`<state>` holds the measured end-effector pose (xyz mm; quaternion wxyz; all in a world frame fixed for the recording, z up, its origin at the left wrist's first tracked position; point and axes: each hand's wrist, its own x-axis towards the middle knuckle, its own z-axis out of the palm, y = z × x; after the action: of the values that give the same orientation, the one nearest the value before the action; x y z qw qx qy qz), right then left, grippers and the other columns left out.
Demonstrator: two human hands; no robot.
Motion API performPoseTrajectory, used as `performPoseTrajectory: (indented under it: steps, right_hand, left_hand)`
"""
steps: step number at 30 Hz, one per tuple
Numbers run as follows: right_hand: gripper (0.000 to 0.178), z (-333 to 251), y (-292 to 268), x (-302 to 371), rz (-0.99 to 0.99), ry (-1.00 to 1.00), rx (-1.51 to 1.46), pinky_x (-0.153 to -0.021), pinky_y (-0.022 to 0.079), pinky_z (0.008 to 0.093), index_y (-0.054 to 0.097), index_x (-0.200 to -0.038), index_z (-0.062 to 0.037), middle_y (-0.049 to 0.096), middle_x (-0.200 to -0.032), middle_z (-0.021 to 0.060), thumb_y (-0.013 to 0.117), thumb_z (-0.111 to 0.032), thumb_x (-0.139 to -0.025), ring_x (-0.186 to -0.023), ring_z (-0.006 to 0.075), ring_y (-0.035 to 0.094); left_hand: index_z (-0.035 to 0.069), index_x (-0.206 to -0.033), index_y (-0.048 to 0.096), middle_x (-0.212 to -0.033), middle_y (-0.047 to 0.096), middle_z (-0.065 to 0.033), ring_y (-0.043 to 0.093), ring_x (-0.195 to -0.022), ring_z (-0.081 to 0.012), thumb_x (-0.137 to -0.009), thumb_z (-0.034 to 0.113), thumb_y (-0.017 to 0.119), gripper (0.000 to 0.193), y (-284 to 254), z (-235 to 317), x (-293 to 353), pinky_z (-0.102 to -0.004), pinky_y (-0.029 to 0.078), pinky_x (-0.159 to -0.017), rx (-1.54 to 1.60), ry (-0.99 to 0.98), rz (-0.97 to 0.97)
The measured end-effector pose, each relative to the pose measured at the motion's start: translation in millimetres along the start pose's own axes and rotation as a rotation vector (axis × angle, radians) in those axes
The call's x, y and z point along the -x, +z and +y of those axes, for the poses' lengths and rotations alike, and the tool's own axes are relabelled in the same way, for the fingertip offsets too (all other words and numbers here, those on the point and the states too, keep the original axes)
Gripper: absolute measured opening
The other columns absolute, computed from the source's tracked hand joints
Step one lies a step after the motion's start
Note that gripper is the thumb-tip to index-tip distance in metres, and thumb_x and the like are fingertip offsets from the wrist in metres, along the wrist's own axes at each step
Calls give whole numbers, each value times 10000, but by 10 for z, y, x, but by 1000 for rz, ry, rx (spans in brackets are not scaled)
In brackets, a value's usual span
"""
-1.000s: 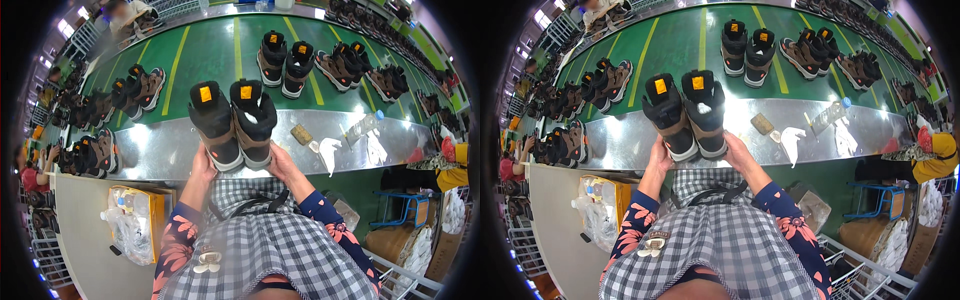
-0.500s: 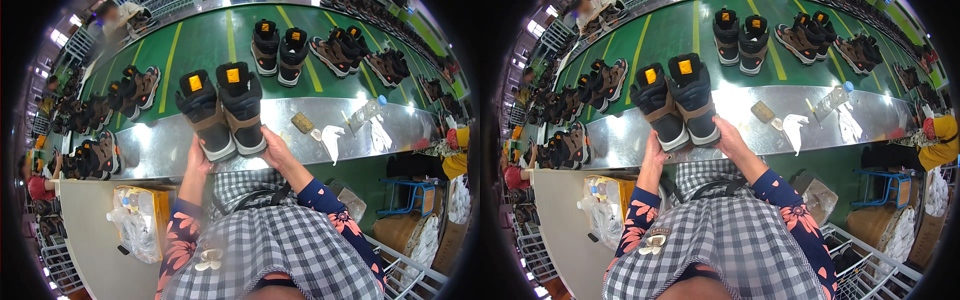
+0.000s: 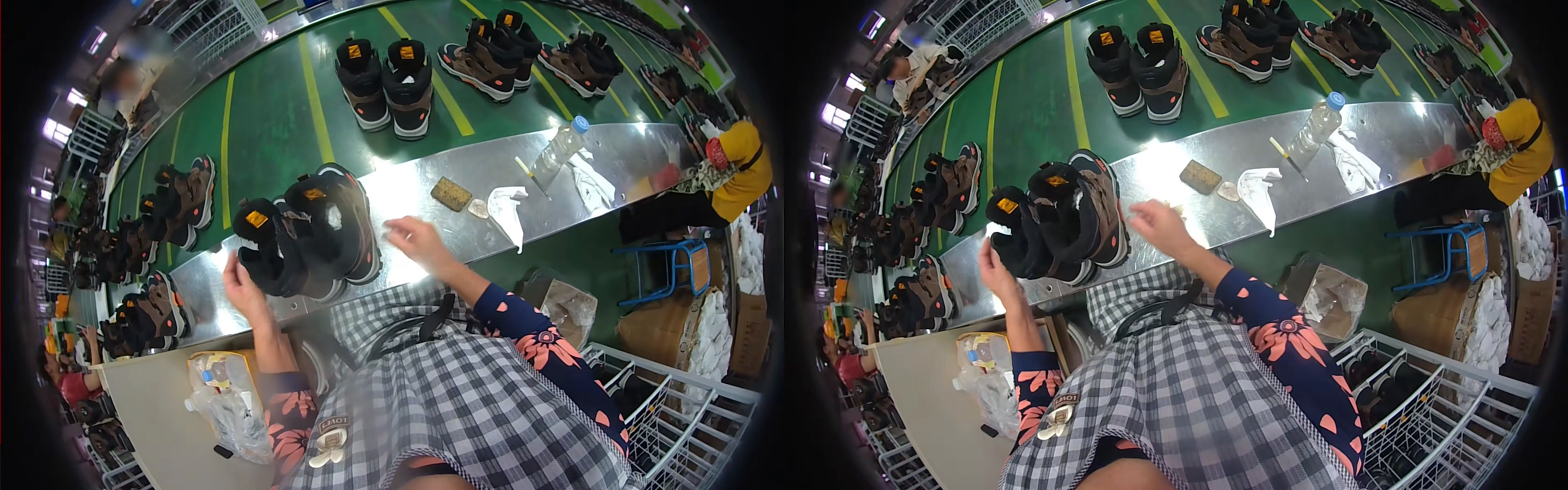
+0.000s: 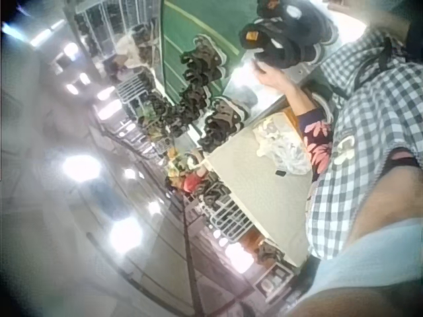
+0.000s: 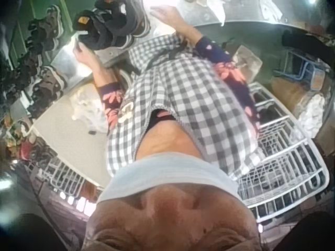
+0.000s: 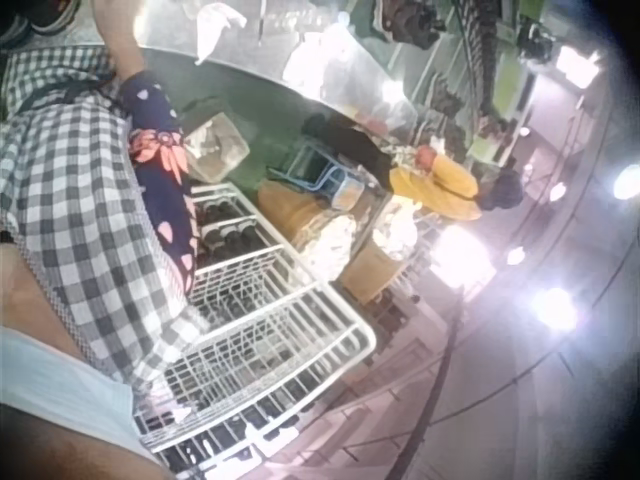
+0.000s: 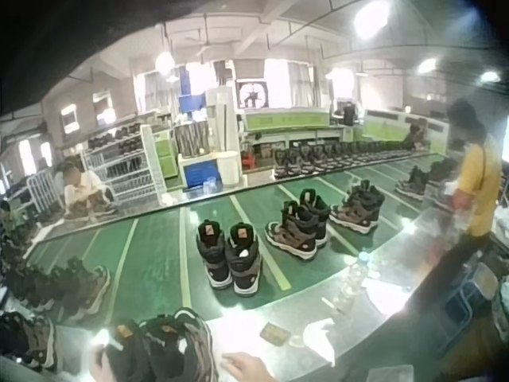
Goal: Inspecting manufactured boots for quality control and cleaning them with a sponge.
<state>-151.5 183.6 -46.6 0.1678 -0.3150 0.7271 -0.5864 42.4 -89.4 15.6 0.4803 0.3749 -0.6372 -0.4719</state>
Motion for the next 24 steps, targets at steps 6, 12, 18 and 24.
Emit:
performPoseTrajectory:
  steps: [6,12,18,24]
  right_hand:
    - [346,134,-840,-155,289,-76,582,-872,469,411,666,-1110,-52,641,-1063,111,735,-185,-798,-998,312,577]
    - [427,206,-902,-184,266,-32,866,-888,457,422,632,-1157,-35,589,-1062,130,745,-208,-783,-1022,326,547]
    - [329,249,-385,-14,224,-163,216,-744,510,398,635,-1130,-53,599,-957,135,723,-135,-824,-860,325,630]
    - [341,341,-336,68,251,-169,181,-771,519,393,624,-1148,-57,616,-976,137,707,-151,-830,-889,336,635]
  left_hand:
    - [73,-1479,365,-880,652,-36,578,-773,-87,-974,156,611,567,54,1004,126,-240,478,-718,-296,272,-458]
    - [68,-1546,169,-973,697,-240,684,-825,-370,-835,323,703,925,664,1158,197,-411,522,-807,-845,271,-875]
    - [44,-1530,192,-1104,648,-215,648,-1011,-291,-842,163,639,829,386,863,-34,-345,484,-913,-611,109,-929]
    - [114,-1533,214,-1301,546,-159,556,-1172,-219,-849,20,596,788,-85,992,18,-321,460,-963,-179,-212,-811]
